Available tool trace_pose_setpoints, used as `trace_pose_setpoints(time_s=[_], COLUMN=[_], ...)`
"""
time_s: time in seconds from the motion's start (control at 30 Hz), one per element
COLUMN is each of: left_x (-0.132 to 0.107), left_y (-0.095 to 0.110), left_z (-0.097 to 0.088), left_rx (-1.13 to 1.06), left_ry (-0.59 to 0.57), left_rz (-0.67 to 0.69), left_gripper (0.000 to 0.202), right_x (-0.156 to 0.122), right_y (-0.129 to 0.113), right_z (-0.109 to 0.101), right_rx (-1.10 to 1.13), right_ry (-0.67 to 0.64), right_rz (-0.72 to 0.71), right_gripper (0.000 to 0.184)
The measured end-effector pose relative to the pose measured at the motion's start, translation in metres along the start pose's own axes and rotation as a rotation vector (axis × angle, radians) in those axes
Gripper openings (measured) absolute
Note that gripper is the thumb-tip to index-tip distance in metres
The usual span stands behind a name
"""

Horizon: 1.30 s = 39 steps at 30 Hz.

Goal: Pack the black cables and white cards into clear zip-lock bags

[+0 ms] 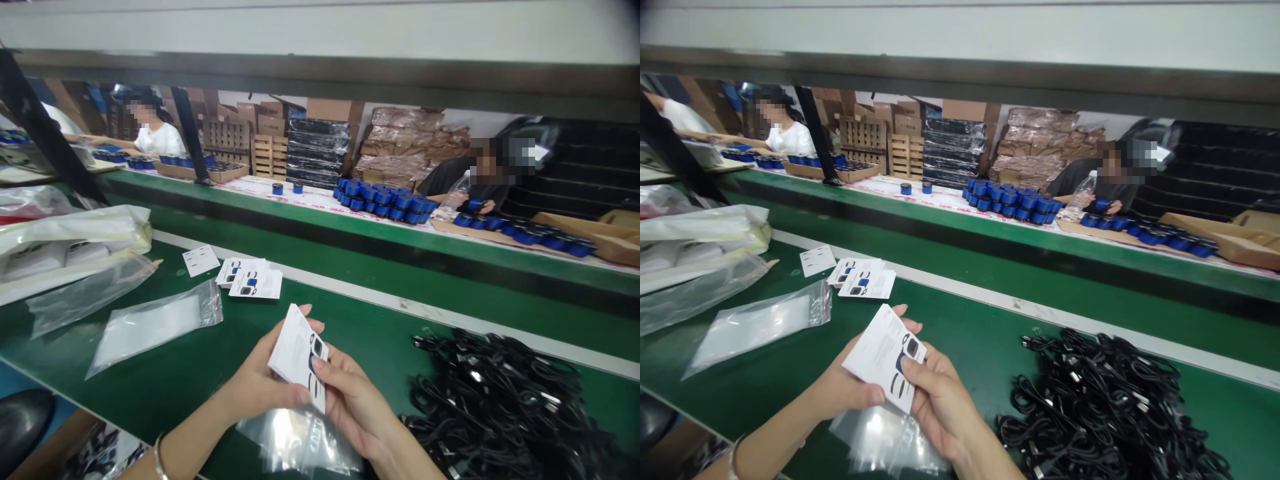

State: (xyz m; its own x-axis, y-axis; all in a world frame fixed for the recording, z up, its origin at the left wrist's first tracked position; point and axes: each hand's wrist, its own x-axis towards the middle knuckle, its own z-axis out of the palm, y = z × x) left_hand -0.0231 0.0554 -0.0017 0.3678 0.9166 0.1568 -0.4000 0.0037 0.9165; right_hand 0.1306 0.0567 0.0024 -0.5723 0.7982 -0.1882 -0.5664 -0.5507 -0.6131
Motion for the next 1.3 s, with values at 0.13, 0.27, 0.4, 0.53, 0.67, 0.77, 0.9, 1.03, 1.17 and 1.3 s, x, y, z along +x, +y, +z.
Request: trace_pose_setpoints(time_s=[0.13,0.27,0.4,0.53,0.67,0.77,0.9,1.03,1.17,1.3], left_x=[0.000,0.001,0.001,-0.002,-0.004,-0.002,0.008,0.024,0.038,0.041], left_y=[-0.001,0.004,0.009,0.010,0.006,0.004,0.006,0.012,0.013,0.006], left_z=[0.002,0.002,0.003,0.006,0.010,0.012,0.008,-0.001,-0.008,-0.011], left_rx=[-0.053,-0.107,-0.176,-0.196,-0.150,-0.112,-0.096,-0.099,-0.101,-0.100], left_ry=[0.207,0.362,0.488,0.528,0.513,0.483,0.385,0.237,0.158,0.136], left_rz=[-0.034,-0.102,-0.179,-0.225,-0.266,-0.307,-0.374,-0.425,-0.421,-0.413], left_gripper=[0.074,0.066,0.071,0.087,0.091,0.092,0.085,0.058,0.046,0.041], right_x=[0.002,0.005,0.000,-0.007,-0.007,-0.005,-0.004,-0.004,-0.003,-0.002], right_y=[0.005,0.005,-0.004,-0.010,-0.007,-0.007,-0.017,-0.030,-0.038,-0.038], right_z=[-0.004,-0.012,-0.015,-0.011,-0.007,-0.007,-0.011,-0.015,-0.018,-0.020], right_rx=[-0.143,-0.460,-0.738,-1.021,-0.963,-0.893,-0.716,-0.641,-0.617,-0.610], right_ry=[0.025,0.151,0.209,0.074,0.031,0.049,0.100,0.121,0.187,0.237], right_rz=[0.101,-0.016,-0.292,-0.439,-0.357,-0.256,-0.130,-0.131,-0.197,-0.242], right_gripper=[0.033,0.050,0.057,0.041,0.039,0.042,0.047,0.038,0.032,0.028])
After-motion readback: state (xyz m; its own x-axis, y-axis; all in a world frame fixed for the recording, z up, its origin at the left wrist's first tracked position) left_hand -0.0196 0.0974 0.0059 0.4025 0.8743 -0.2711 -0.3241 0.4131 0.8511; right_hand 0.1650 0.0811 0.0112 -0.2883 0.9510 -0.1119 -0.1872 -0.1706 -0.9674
